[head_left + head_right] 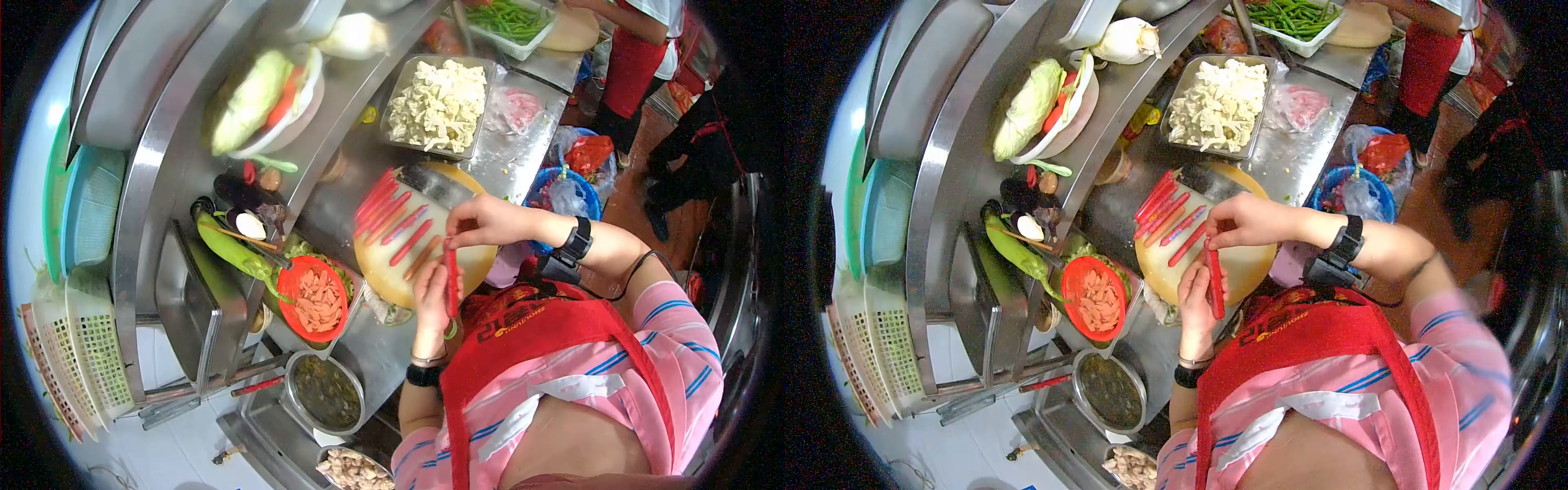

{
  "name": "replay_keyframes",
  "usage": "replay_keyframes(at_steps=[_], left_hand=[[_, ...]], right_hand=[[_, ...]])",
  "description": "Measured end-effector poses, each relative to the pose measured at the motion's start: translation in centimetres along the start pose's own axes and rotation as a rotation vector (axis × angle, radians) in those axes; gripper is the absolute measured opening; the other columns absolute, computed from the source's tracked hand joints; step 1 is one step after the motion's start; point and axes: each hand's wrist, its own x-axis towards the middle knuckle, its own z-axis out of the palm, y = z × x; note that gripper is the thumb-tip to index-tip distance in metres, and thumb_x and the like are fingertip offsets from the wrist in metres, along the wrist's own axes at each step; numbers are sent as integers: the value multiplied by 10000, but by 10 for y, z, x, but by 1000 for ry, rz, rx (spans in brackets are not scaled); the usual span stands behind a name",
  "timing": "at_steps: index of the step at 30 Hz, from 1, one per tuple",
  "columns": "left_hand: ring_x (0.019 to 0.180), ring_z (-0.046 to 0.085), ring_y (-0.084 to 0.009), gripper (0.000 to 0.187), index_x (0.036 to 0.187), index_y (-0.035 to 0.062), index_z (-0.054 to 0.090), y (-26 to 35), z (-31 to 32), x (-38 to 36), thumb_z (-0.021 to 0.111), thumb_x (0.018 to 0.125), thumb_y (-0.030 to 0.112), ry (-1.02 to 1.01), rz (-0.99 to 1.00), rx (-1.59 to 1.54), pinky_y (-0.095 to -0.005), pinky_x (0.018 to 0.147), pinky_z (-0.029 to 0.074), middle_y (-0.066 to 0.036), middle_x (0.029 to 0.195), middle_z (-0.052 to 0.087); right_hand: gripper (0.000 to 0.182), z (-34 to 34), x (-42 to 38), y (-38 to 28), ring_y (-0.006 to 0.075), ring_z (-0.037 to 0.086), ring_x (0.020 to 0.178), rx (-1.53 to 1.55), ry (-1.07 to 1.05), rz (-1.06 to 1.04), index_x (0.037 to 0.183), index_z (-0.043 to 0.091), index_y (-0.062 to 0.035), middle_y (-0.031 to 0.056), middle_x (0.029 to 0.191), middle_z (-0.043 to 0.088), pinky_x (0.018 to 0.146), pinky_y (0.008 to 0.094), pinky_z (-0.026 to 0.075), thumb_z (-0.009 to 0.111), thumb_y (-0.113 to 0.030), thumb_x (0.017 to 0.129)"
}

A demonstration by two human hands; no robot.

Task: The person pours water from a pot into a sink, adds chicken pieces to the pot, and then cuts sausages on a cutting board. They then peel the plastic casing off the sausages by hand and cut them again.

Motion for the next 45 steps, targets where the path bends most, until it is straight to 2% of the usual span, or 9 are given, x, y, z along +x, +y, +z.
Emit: replay_keyframes(at_steps=[8,12,14,15,22,25,28,34,45], left_hand=[[580,499,-57,251,1060,8,524,-1,2,5,486,900,198,-64,-125,247,-179,483,413,-30,790,566],[552,480,-54,250,1045,20,529,-9,9,10,495,898,220,-22,-164,172,-180,462,393,-8,742,540],[543,474,-52,256,1034,26,532,-8,13,14,503,895,239,7,-138,101,-180,452,382,1,722,529],[541,473,-54,268,1029,32,531,-6,16,19,503,894,262,105,-119,50,-179,440,369,5,718,522],[740,546,-198,361,1176,78,423,7,-32,55,385,934,343,390,43,-250,-293,616,487,-57,843,496],[872,543,-249,357,1213,78,380,26,-12,41,388,936,302,380,142,-305,-397,738,506,-97,961,492],[993,514,-260,329,1217,74,360,38,13,28,417,930,225,262,255,-272,-435,852,464,-114,1033,500],[1007,527,-256,326,1227,34,330,37,54,14,409,918,101,56,552,-35,-409,917,414,-160,1106,501],[765,588,-136,175,973,-51,548,40,51,8,503,885,94,357,619,296,-252,714,476,-94,882,613]], right_hand=[[226,-11,-4,18,118,468,555,-167,-164,89,711,528,-24,37,603,522,526,281,408,681,-190,725],[182,1,-11,22,167,494,557,-260,-41,13,700,521,-28,64,604,508,518,311,405,638,-167,712],[145,9,-13,16,254,522,592,-500,134,-426,689,513,-26,98,628,504,519,349,408,589,-149,697],[154,13,-17,8,327,528,679,-413,68,-446,676,511,-41,122,689,535,562,409,419,581,-178,679],[102,30,-49,-30,284,514,609,-264,-250,-663,629,470,-26,100,637,479,518,363,401,557,-66,667],[149,16,-51,-6,212,519,599,-50,-44,-369,602,475,-48,71,660,520,529,308,407,576,-34,711],[175,13,-40,7,122,523,781,160,186,24,927,544,-36,41,869,562,701,256,430,598,-88,768],[307,31,-35,-8,108,544,825,362,14,139,1083,511,2,41,901,576,745,251,450,599,-163,840],[282,40,-42,-15,145,585,719,6,329,-30,966,552,-13,86,780,610,654,279,466,677,-160,761]])
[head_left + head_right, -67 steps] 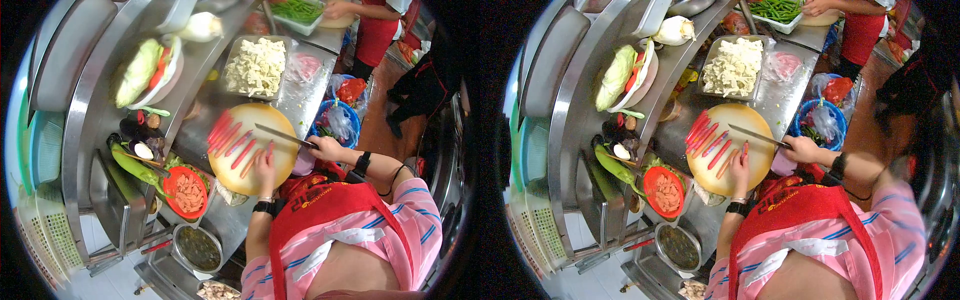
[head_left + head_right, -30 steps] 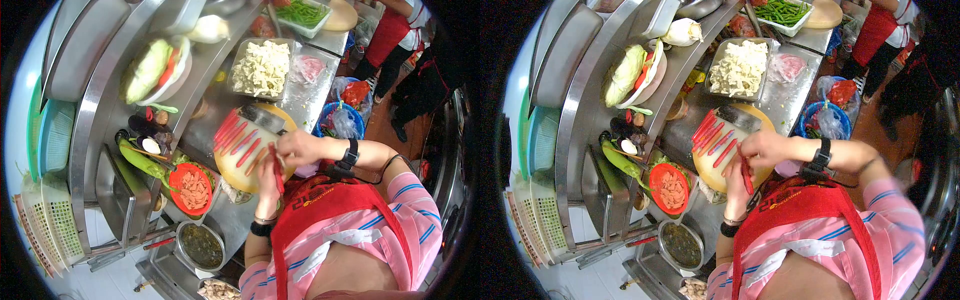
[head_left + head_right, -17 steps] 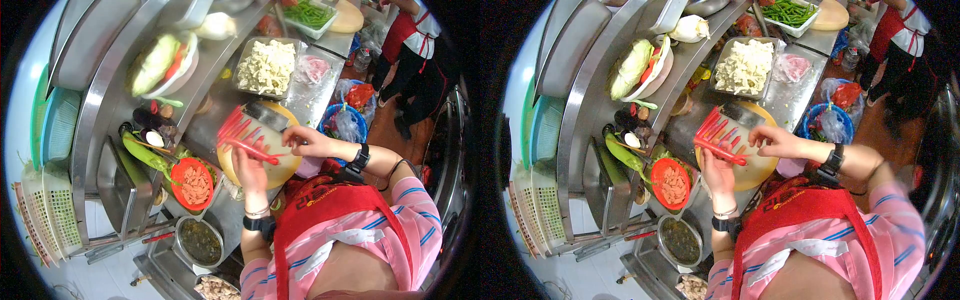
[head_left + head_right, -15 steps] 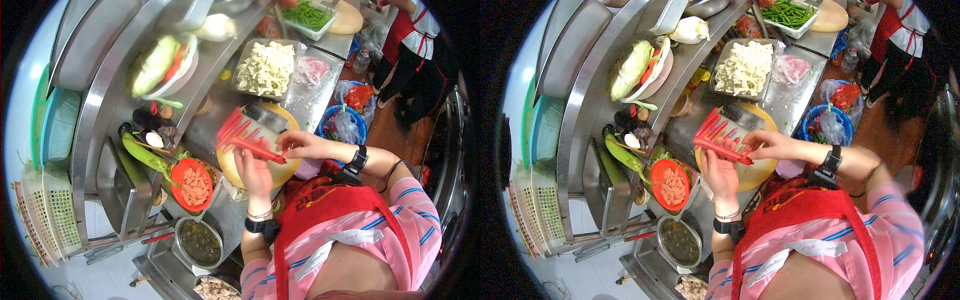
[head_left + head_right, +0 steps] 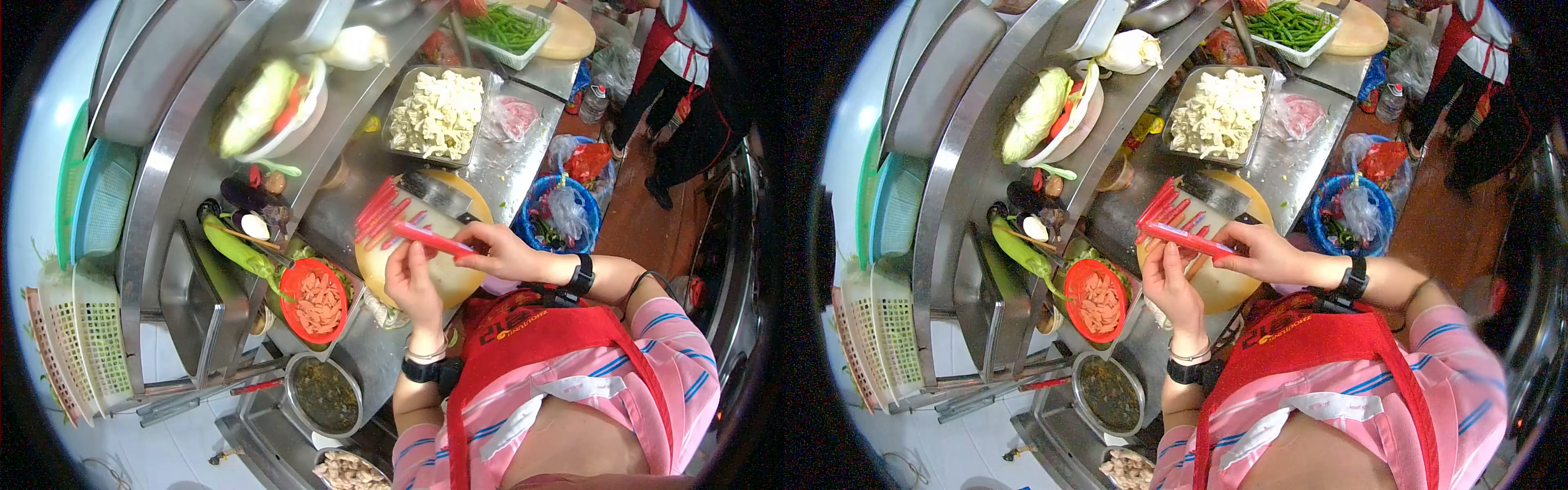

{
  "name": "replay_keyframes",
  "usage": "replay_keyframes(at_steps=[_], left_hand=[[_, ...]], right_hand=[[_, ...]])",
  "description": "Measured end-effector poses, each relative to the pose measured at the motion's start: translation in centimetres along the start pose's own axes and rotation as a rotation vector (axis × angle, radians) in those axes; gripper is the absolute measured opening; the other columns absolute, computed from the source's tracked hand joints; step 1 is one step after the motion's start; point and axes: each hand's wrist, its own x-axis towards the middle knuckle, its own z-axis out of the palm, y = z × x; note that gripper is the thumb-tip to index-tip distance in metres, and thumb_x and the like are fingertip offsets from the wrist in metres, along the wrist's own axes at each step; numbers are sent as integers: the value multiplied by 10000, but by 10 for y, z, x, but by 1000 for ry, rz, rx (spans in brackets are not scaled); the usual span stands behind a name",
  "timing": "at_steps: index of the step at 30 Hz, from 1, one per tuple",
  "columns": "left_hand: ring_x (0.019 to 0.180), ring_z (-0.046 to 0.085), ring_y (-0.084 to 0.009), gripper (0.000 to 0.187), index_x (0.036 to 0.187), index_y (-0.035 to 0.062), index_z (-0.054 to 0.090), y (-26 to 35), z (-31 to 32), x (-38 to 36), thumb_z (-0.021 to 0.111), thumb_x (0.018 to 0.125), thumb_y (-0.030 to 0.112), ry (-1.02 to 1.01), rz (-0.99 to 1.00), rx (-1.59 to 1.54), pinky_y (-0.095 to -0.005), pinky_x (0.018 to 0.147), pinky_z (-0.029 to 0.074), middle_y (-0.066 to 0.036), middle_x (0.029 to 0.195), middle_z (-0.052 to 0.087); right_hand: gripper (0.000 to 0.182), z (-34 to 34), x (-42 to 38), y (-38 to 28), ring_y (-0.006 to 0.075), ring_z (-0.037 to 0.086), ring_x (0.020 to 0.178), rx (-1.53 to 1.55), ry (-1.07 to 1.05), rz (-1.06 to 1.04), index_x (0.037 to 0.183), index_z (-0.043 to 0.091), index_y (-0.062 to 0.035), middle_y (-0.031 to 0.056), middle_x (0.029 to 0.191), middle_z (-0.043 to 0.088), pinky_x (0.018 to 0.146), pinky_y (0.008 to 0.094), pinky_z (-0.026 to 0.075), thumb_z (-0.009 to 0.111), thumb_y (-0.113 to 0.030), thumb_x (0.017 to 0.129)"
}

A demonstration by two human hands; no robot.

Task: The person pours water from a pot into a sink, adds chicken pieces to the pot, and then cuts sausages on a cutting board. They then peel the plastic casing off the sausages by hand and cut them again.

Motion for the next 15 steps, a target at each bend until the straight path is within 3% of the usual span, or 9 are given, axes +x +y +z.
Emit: replay_keyframes(at_steps=[10,11,13,15], left_hand=[[719,580,-130,175,961,-66,546,-9,7,3,480,885,76,-17,-72,48,-245,672,492,-78,832,595],[720,581,-132,176,967,-68,540,-10,9,4,475,884,73,-8,-95,14,-250,668,500,-80,834,588],[720,583,-137,173,966,-67,536,-10,11,6,472,880,69,4,-160,-51,-254,668,507,-84,837,582],[719,584,-142,171,966,-67,531,-11,12,8,470,876,65,17,-226,-115,-259,667,514,-87,839,576]], right_hand=[[289,1,-8,8,230,596,686,-190,93,-44,926,548,-22,123,768,597,628,314,466,692,-179,731],[289,-1,-8,8,230,596,686,-191,95,-44,926,548,-22,123,768,597,628,314,466,692,-179,731],[310,-4,-9,6,142,596,685,-267,72,-73,974,533,-14,96,770,616,605,268,468,697,-133,739],[291,-7,-10,10,163,587,665,-172,42,-74,969,545,-23,90,753,602,600,278,462,683,-160,753]])
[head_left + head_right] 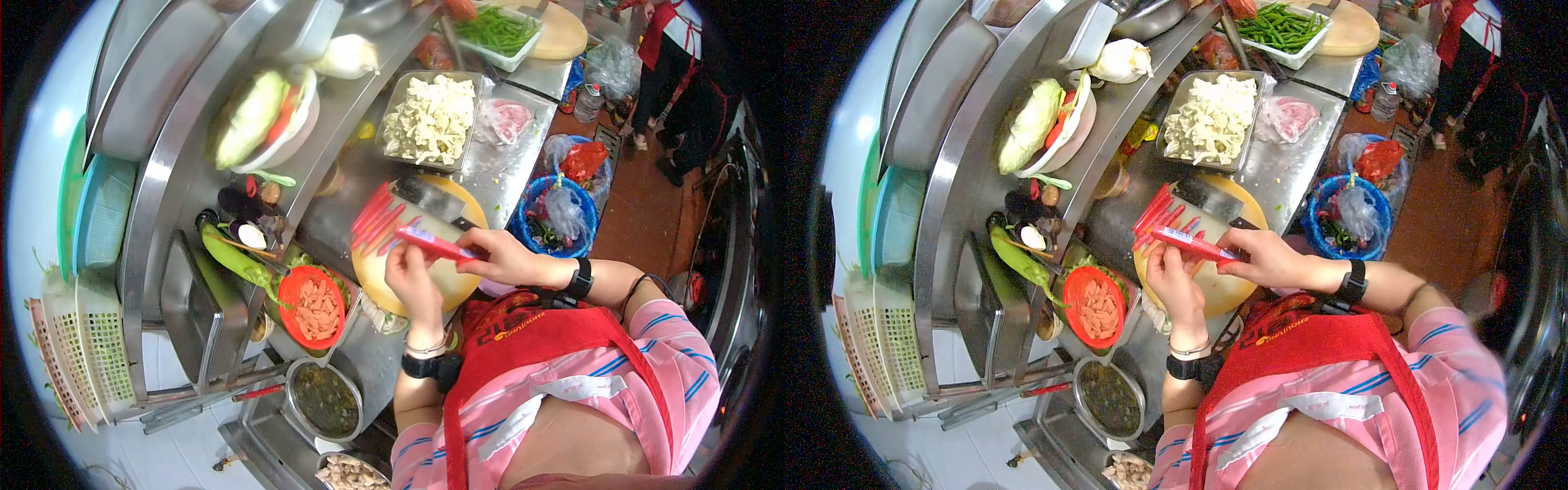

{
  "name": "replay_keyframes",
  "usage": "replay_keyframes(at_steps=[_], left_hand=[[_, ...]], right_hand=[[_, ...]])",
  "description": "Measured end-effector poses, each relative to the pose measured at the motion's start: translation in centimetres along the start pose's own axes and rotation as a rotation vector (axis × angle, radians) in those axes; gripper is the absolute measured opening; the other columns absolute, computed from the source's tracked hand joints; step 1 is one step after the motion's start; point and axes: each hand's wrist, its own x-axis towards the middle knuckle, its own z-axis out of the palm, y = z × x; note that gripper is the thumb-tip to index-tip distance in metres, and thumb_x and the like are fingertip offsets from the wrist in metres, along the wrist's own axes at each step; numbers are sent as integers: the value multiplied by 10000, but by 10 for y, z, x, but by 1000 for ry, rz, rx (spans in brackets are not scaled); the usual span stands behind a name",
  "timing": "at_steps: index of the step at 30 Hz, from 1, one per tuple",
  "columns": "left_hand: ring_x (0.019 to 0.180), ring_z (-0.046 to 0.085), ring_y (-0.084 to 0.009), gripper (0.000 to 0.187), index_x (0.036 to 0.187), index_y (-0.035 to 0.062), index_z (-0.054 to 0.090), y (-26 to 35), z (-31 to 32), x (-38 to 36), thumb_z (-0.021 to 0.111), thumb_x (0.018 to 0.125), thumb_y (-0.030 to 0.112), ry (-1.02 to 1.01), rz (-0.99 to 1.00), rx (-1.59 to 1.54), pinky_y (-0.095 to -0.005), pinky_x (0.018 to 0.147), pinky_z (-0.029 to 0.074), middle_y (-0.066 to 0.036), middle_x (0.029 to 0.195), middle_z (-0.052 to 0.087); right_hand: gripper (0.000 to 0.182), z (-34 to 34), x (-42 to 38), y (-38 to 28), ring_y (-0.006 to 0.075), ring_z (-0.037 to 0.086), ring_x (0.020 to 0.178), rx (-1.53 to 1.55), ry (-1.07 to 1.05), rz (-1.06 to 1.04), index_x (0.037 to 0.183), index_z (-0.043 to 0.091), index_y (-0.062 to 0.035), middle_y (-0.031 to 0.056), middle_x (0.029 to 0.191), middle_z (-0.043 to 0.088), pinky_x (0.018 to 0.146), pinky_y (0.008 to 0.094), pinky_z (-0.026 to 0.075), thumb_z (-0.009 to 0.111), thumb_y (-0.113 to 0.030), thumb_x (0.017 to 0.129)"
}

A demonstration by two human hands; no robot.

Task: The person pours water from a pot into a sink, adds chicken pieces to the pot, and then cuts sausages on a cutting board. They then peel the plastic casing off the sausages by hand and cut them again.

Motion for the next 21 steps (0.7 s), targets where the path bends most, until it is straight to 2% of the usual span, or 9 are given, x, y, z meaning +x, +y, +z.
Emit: replay_keyframes(at_steps=[2,4,5,8,13,16,18,20,21], left_hand=[[721,590,-150,162,944,-23,542,-3,-1,3,473,865,101,-62,-92,-135,-274,666,515,-74,842,580],[695,573,-145,198,983,-4,542,-5,0,3,465,865,135,-63,-240,-250,-271,633,495,-57,840,583],[669,557,-140,237,1023,15,541,-7,0,3,457,865,170,-62,-387,-365,-267,601,475,-40,838,586],[614,505,-124,223,1010,65,543,-22,-7,9,468,861,212,-133,-613,-559,-240,524,402,-28,767,566],[537,439,-85,135,818,116,488,-29,0,7,495,862,243,-209,-671,-442,-215,445,349,10,668,494],[558,457,-83,95,854,120,486,-48,-6,14,527,845,205,-375,-699,-394,-199,487,388,19,676,478],[627,492,-93,115,896,120,483,-51,3,13,559,820,161,-408,-642,-233,-221,547,442,10,741,482],[708,519,-116,181,964,103,467,-46,18,13,567,814,108,-369,-642,-314,-241,600,471,-14,811,485],[724,522,-128,202,991,94,455,-44,23,11,559,819,88,-401,-499,-210,-246,610,472,-20,828,483]], right_hand=[[275,-5,0,3,184,577,646,97,-27,-2,964,556,-32,83,737,588,595,289,455,670,-187,767],[225,-13,2,3,117,525,609,648,-203,365,977,563,-46,21,708,559,546,241,418,634,-176,808],[210,-16,3,4,69,477,605,774,-238,364,996,561,-39,-16,705,530,517,202,374,593,-176,840],[230,-23,2,18,69,484,617,939,-363,398,1011,553,-13,-3,706,536,516,202,373,569,-178,852],[248,-27,-8,26,53,488,626,1024,-422,512,1023,577,-25,-13,729,562,544,187,373,592,-173,824],[223,-40,-9,23,36,485,661,994,-445,504,1014,584,-38,-41,754,556,575,172,375,588,-155,825],[218,-42,-13,31,30,476,667,994,-454,472,1018,582,-42,-54,761,547,576,170,373,583,-152,829],[213,-44,-15,34,30,457,621,959,-408,435,1010,574,-42,-50,741,534,538,173,348,572,-168,839],[201,-44,-17,39,33,445,599,973,-389,421,994,572,-42,-46,724,526,518,178,333,564,-175,844]])
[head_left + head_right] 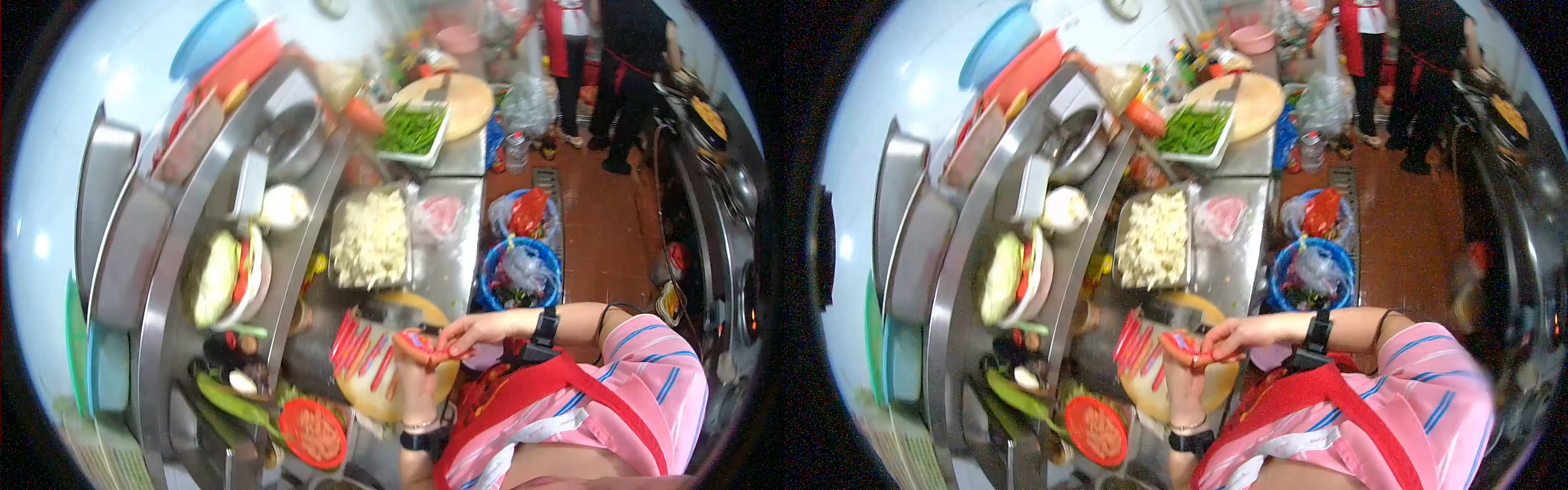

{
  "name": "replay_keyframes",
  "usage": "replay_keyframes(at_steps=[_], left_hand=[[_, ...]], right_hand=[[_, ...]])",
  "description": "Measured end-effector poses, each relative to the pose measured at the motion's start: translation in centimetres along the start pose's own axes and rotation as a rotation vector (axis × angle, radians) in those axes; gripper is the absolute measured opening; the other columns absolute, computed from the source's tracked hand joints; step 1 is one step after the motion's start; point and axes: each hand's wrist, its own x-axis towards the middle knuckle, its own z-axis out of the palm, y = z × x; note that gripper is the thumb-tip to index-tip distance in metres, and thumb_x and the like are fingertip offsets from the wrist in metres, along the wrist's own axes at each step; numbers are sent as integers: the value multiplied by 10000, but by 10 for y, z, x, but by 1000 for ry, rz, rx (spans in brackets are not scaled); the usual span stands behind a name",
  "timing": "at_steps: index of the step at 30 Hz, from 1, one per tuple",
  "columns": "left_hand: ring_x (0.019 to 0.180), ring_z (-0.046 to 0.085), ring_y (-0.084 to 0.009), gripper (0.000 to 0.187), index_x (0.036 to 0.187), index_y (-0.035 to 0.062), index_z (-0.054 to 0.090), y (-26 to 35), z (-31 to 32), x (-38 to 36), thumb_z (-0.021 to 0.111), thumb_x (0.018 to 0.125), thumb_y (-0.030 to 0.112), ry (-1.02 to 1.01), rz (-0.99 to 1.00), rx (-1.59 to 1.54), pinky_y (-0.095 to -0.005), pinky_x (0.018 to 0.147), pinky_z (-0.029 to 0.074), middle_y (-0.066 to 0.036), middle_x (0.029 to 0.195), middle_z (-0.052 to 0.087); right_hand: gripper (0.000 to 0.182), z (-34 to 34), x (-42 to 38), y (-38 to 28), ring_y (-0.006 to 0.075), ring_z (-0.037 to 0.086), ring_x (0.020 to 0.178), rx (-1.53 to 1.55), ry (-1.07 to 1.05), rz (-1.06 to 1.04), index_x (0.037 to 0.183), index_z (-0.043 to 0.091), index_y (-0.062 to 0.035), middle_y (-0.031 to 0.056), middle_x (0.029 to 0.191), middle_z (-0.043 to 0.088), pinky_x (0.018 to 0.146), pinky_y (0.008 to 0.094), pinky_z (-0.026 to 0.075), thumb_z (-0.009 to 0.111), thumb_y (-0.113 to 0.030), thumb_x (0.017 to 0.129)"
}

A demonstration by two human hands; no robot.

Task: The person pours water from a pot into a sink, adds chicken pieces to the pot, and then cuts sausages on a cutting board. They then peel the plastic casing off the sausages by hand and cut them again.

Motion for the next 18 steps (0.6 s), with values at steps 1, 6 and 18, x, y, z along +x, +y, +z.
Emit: replay_keyframes(at_steps=[1,6,18], left_hand=[[741,525,-140,223,1018,86,442,-1,6,1,552,824,68,-11,124,126,-251,620,473,-26,845,482],[742,524,-149,216,1030,81,423,-13,9,19,485,839,1,45,425,375,-265,615,469,-54,868,496],[884,577,-243,231,1071,9,431,-2,16,17,479,853,68,-96,208,99,-360,726,534,-125,1004,518]], right_hand=[[191,-4,-1,2,36,433,577,13,3,-19,977,571,-42,-43,706,517,498,183,317,557,-183,848],[169,-8,-10,2,54,420,557,51,153,-64,938,565,-54,-38,664,485,479,197,293,543,-198,852],[373,-12,-12,8,73,487,642,-444,541,-179,1145,467,-33,-4,748,540,545,225,401,555,-252,856]])
